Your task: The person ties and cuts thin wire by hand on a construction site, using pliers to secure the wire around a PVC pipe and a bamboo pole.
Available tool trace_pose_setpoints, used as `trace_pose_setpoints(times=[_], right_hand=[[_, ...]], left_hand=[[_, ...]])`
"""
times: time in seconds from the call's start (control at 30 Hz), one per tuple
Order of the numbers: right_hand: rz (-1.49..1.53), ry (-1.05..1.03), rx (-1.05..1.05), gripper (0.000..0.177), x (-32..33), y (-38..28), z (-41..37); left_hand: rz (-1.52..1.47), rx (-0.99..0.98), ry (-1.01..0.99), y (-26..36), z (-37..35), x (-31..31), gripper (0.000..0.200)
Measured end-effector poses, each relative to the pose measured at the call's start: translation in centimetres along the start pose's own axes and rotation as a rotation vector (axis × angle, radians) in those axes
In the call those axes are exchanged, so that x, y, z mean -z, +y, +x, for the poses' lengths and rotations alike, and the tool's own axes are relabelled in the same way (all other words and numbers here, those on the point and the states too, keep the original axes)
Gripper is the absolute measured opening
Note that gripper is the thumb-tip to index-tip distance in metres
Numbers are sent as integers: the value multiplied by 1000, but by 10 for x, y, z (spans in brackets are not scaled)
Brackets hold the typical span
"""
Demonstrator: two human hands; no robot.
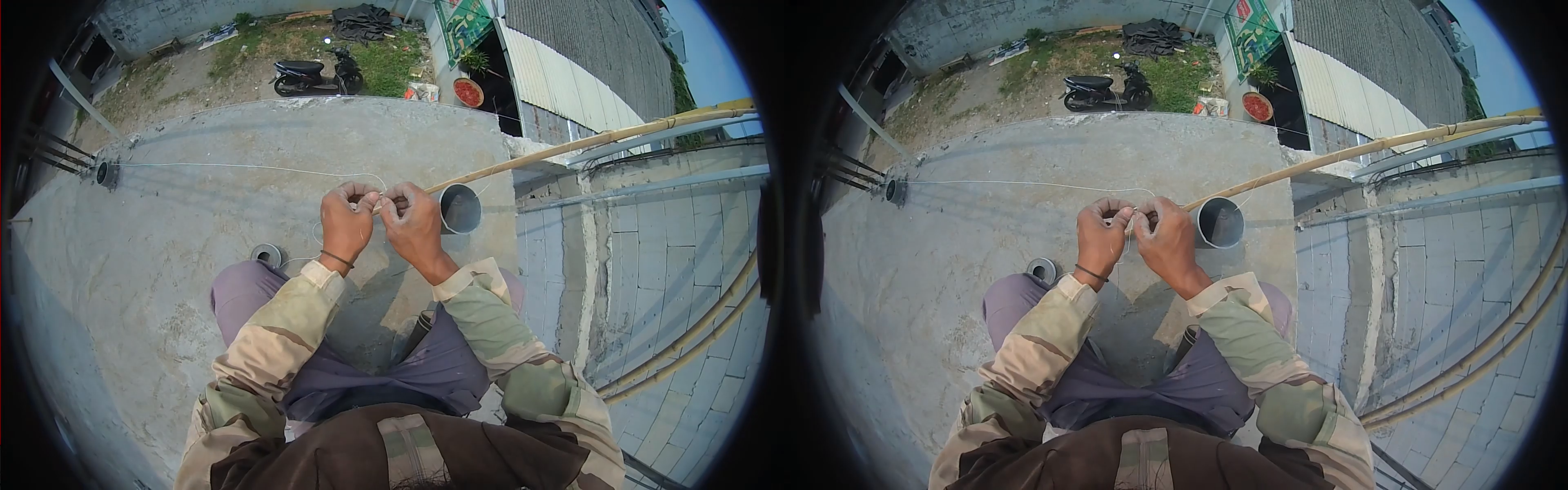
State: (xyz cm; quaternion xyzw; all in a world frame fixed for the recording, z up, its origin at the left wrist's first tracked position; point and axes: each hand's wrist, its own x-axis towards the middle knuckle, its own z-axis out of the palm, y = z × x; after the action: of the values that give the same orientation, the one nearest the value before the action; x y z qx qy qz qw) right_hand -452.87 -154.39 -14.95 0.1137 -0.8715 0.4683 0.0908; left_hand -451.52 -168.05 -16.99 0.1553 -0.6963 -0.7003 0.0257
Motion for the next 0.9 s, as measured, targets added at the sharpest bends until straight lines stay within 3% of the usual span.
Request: trace_pose_setpoints(times=[0.03,0.07,0.1,0.13,0.17,0.2,0.27,0.3,0.37,0.4,0.43,0.47,0.5,0.53,0.63,0.67,0.73,0.87,0.9], right_hand=[[43,-144,-185,11,3,2,5],[86,-289,-372,12,6,4,9],[87,-290,-373,12,11,10,13],[530,-348,-654,12,17,19,16],[981,-391,-924,14,23,26,17],[982,-388,-923,14,28,28,18],[1427,-485,-905,18,35,30,20],[1430,-486,-903,18,41,21,25],[1510,-252,-753,15,53,-7,36],[1514,-255,-755,15,52,-1,37],[1166,-112,-575,14,50,9,36],[814,25,-397,14,46,18,34],[526,39,-268,25,38,16,33],[526,44,-272,25,34,14,30],[168,-82,11,38,25,1,22],[165,-78,12,38,22,0,20],[99,-116,30,26,18,-1,18],[-43,-67,162,17,20,-1,21],[64,-59,16,14,20,2,22]], left_hand=[[286,-154,-4,-1,6,2,4],[286,-153,-2,-3,10,3,4],[381,-307,-6,-5,13,3,4],[476,-461,-11,-6,14,3,6],[476,-462,-13,-7,15,2,6],[415,-439,5,-8,16,0,4],[356,-421,25,-9,20,0,3],[346,-379,50,-14,23,1,3],[339,-334,78,-17,25,3,4],[194,-167,43,-15,26,4,6],[50,0,7,-14,26,6,9],[55,3,6,-12,25,7,9],[-48,91,-32,-11,23,7,11],[-152,179,-72,-9,22,7,14],[-181,182,-107,-2,16,5,14],[-182,180,-111,-1,15,3,14],[-167,126,-143,0,14,4,15],[-158,102,-161,4,11,5,17],[-185,83,-120,6,11,6,15]])
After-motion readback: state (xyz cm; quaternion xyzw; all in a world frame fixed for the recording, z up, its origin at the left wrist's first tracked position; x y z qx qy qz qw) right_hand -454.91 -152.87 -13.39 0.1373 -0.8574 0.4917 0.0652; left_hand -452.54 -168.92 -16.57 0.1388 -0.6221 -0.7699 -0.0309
